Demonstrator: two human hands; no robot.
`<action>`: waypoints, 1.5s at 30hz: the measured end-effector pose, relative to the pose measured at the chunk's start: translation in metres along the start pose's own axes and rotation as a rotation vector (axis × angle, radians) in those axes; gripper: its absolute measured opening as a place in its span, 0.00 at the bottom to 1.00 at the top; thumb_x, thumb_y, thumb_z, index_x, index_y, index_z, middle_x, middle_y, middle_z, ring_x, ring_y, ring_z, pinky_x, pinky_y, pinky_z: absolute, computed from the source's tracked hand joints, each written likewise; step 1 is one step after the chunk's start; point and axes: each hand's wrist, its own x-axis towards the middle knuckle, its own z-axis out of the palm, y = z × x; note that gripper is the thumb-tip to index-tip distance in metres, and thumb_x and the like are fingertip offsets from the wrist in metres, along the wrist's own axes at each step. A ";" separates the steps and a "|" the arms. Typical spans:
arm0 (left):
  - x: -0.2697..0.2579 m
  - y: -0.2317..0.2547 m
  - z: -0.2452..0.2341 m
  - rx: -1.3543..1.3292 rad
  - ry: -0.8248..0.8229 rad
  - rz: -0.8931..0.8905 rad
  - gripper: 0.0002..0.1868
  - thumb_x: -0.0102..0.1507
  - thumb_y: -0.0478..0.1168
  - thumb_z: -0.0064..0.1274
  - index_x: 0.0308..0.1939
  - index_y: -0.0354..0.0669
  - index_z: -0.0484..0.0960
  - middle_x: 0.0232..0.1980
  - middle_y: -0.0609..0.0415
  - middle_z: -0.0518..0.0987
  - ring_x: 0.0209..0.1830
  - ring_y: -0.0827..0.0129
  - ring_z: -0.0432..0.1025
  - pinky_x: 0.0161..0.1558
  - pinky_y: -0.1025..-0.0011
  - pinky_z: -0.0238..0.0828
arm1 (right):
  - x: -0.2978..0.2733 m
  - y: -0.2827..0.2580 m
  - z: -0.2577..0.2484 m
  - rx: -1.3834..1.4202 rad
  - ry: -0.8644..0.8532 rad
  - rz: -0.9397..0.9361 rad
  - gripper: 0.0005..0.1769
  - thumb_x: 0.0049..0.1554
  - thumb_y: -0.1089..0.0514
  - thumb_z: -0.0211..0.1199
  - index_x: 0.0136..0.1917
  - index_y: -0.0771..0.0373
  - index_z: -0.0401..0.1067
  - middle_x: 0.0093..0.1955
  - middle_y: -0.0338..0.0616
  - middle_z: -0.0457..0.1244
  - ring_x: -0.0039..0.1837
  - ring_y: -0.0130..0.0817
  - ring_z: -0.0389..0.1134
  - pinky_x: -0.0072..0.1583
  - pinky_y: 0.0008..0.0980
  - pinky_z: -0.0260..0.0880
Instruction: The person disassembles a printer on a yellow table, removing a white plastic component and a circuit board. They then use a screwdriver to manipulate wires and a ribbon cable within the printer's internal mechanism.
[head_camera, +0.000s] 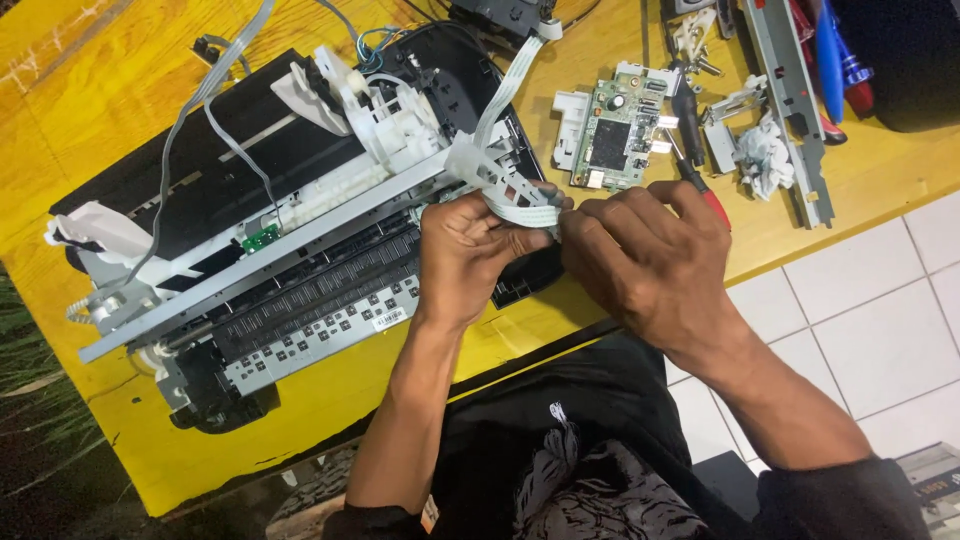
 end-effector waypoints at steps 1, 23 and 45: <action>0.000 -0.002 0.000 -0.001 0.000 0.000 0.19 0.55 0.22 0.66 0.49 0.33 0.84 0.54 0.42 0.84 0.56 0.60 0.81 0.59 0.67 0.85 | 0.000 -0.001 0.001 -0.001 0.000 0.000 0.13 0.66 0.65 0.69 0.41 0.58 0.70 0.37 0.37 0.63 0.37 0.31 0.62 0.45 0.32 0.55; -0.004 -0.015 -0.003 -0.194 -0.034 -0.003 0.17 0.59 0.20 0.60 0.52 0.29 0.83 0.48 0.41 0.85 0.43 0.59 0.82 0.49 0.65 0.86 | -0.008 -0.001 -0.009 0.496 -0.056 0.331 0.14 0.60 0.54 0.71 0.52 0.66 0.76 0.48 0.49 0.71 0.48 0.40 0.71 0.51 0.37 0.68; 0.002 0.001 -0.001 0.182 -0.158 0.034 0.16 0.64 0.28 0.62 0.56 0.35 0.81 0.53 0.45 0.85 0.48 0.64 0.82 0.52 0.71 0.84 | -0.005 0.006 0.006 0.703 -0.204 0.652 0.09 0.63 0.62 0.66 0.39 0.61 0.73 0.32 0.36 0.64 0.34 0.25 0.62 0.38 0.26 0.60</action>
